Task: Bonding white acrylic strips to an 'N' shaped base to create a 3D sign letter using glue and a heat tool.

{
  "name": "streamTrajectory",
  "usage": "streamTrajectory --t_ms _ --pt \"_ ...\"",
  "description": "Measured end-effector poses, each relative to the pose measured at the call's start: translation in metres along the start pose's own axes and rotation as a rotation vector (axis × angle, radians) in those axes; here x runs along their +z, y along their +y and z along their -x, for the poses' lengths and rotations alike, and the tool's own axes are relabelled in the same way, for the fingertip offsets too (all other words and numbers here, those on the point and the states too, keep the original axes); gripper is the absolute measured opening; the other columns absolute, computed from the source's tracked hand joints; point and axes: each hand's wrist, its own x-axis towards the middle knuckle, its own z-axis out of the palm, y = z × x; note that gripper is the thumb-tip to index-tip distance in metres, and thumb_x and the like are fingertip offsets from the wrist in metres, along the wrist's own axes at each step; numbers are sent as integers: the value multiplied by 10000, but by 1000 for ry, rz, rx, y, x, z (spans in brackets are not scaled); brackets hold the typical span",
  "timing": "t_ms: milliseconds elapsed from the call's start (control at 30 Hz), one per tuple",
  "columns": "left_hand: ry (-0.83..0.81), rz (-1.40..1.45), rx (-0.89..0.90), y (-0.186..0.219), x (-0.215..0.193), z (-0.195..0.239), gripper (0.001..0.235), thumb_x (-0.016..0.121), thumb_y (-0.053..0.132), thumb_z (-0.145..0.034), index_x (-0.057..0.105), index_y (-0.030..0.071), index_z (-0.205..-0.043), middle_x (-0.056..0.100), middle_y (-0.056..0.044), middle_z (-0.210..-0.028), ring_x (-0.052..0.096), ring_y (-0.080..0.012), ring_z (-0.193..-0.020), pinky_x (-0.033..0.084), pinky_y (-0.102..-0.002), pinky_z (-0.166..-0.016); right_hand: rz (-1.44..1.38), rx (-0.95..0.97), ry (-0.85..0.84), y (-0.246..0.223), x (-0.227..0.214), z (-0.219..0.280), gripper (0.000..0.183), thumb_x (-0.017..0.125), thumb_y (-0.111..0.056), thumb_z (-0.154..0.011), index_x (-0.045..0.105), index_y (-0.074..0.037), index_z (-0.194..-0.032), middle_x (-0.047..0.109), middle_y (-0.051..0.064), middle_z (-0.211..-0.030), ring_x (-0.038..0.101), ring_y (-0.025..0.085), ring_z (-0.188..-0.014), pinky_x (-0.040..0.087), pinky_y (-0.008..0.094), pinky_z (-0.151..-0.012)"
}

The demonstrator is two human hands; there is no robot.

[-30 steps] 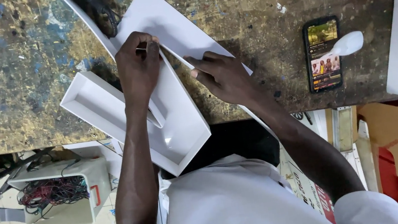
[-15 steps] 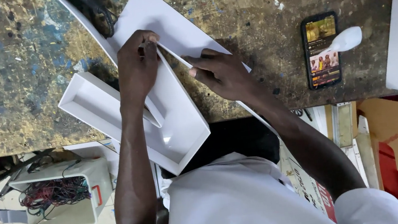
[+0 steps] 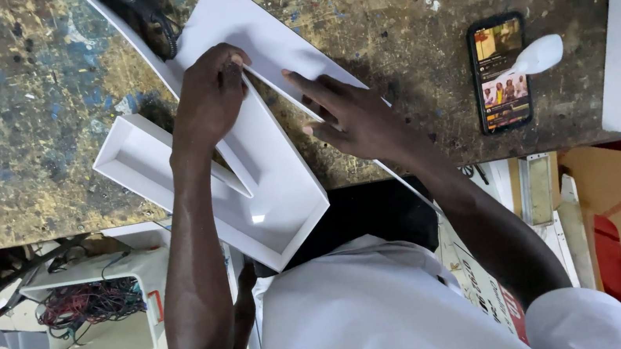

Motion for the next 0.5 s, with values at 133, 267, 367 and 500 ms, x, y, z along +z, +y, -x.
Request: streamTrajectory --t_ms 133,267,367,500 --pt "22 13 -32 -1 0 -2 257 470 177 -1130 722 147 -1167 675 -75 -872 619 -194 -768 490 -395 -746 239 -59 -24 -4 -7 20 963 753 -114 -1053 227 -254 -1847 610 190 -1343 653 428 -971 503 560 -659" --pt "50 46 -7 -9 3 -3 307 446 166 -1196 744 129 -1253 727 -176 -865 753 -317 -864 559 -505 -778 216 -127 41 -4 -11 32 949 674 -14 -1005 271 -205 -1843 680 228 -1262 737 466 -1074 643 564 -742" --pt "36 -2 -37 -6 4 0 320 436 229 -1187 742 189 -1270 736 -136 -856 787 -301 -909 580 -506 -824 249 -94 74 2 -4 39 813 625 -87 -1034 420 -242 -1805 735 153 -1277 763 395 -1101 657 502 -763" --pt "56 9 -42 -3 5 1 314 439 234 -1172 742 183 -1238 746 -129 -847 796 -300 -901 585 -508 -830 250 -120 137 4 2 40 731 597 -95 -1071 477 -248 -1776 761 115 -1308 764 362 -1158 660 454 -791"
